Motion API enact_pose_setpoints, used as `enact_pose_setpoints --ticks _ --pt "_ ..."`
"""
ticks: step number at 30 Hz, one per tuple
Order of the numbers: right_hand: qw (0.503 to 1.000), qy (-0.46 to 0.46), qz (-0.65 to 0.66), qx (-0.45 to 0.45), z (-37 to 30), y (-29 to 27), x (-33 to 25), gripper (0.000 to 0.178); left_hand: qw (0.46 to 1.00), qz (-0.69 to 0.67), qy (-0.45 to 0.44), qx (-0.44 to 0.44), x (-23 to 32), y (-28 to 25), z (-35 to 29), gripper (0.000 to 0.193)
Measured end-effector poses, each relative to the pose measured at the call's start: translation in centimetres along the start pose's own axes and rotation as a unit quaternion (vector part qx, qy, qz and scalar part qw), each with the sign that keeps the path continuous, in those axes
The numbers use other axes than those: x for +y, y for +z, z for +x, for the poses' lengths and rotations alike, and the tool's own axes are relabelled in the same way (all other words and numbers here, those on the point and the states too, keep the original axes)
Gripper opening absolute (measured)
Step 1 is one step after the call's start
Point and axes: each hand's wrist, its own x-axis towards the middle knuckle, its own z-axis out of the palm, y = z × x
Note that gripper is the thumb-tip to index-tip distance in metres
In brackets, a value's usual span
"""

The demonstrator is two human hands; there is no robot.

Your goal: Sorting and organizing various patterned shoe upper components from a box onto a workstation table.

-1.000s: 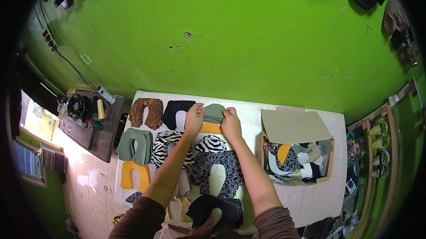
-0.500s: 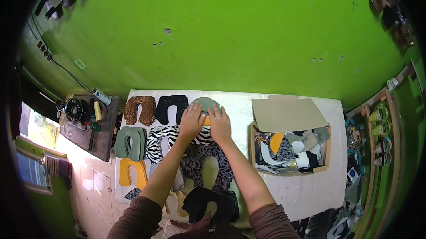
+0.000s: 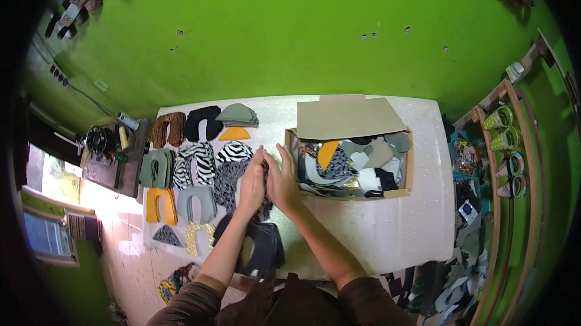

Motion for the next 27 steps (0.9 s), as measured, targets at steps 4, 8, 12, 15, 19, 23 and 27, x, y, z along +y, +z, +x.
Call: enact_pose_setpoints --ticks 4,8,12,15,19,23,27 --pt "1.000 -0.013 -0.010 -0.018 -2.0 -6.1 1.8 0.040 0.999 0.006 -0.041 -0.009 3.5 4.9 -1.8 0.047" --pt "0.997 0.003 -0.078 -0.030 -4.0 -11.9 4.2 0.040 1.000 -0.022 0.006 0.016 5.8 9.2 -2.6 0.036" --pt "0.994 0.018 -0.105 -0.027 -4.2 -18.6 7.6 0.031 0.996 -0.054 0.041 0.054 8.5 13.6 -2.0 0.030" --pt "0.992 0.086 -0.078 -0.046 -4.2 -22.5 9.7 0.028 0.988 -0.115 0.028 0.100 10.3 15.1 -0.5 0.031" --pt "0.987 0.040 -0.157 -0.006 -4.4 -25.1 11.2 0.023 0.992 -0.100 0.000 0.073 11.7 16.3 1.5 0.034" --pt "0.971 0.061 -0.229 0.024 -3.6 -25.8 13.2 0.025 0.994 -0.096 -0.040 -0.016 11.0 18.8 2.3 0.037" --pt "0.942 0.088 -0.324 0.000 -1.8 -26.9 16.1 0.037 0.990 -0.119 -0.062 -0.036 12.2 20.6 2.7 0.036"
